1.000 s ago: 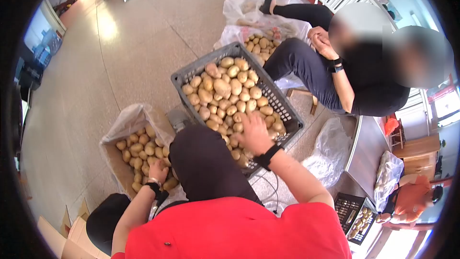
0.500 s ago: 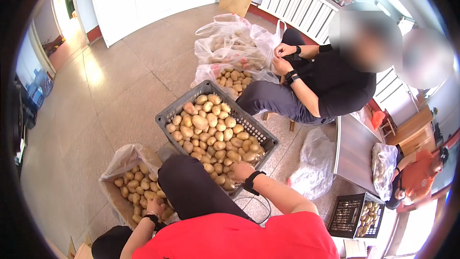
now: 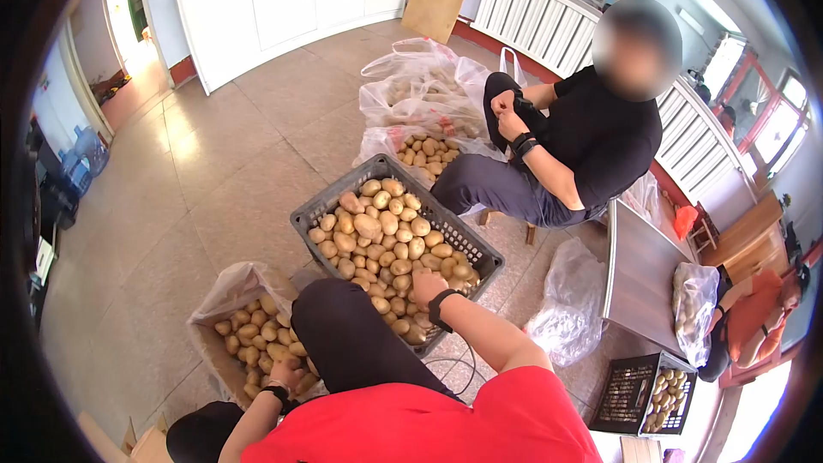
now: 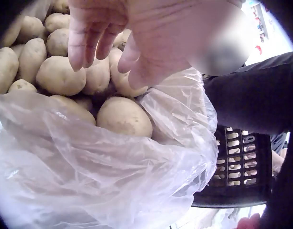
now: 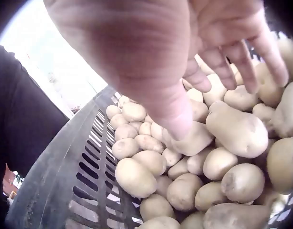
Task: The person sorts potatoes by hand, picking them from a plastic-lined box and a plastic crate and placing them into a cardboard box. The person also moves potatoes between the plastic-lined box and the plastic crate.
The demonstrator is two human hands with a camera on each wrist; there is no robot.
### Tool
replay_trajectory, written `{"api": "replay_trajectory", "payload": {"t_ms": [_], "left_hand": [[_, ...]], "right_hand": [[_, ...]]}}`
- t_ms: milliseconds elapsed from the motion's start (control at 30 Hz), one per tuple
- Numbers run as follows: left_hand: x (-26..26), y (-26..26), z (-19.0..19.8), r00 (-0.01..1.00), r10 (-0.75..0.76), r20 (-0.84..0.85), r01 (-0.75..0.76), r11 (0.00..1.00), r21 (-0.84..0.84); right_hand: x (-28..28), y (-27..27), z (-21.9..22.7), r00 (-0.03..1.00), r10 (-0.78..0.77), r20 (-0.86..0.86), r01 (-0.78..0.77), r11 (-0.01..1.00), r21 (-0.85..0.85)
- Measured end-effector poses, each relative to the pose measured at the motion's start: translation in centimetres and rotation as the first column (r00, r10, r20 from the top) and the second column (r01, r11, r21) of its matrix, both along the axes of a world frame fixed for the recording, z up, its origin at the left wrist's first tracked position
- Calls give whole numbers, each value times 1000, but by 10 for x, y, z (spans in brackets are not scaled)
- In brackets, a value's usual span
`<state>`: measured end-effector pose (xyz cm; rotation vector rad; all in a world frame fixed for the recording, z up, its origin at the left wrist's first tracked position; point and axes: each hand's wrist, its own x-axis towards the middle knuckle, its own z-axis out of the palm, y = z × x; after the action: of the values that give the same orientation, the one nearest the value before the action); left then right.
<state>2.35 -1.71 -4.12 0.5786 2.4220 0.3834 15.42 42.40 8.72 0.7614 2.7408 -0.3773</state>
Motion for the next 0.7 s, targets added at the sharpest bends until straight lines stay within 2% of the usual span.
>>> {"api": "replay_trajectory", "payload": {"t_ms": [100,200,300,367,433,500,533,667,700], "left_hand": [[1,3,3,997,39,64,-38,999,-26],[5,2,13,998,31,54,-28,998,-55],[5,5,16,990,72,124,-56,990,-131],[3,-1,8,991,-13,133,21,998,-54],[8,6,29,988,67,141,-57,996,-71],[6,13,46,982,82,168,-65,992,-109],[7,14,53,983,73,167,-62,996,-71],[7,8,34,989,89,122,-83,995,-51],[7,8,33,992,87,96,-85,996,-28]], "right_hand": [[-10,-5,-9,997,26,71,-21,997,-68],[-13,-11,-15,996,32,88,-31,999,-11],[-15,-10,-26,992,12,123,-13,1000,4],[-18,0,-40,986,-38,161,34,999,28],[-21,4,-53,978,-70,195,51,994,101],[-18,16,-55,972,10,236,-24,998,55],[-14,32,-87,983,35,182,-46,997,58],[-17,46,-92,975,79,207,-97,992,76],[-18,44,-86,978,30,204,-45,997,68]]}}
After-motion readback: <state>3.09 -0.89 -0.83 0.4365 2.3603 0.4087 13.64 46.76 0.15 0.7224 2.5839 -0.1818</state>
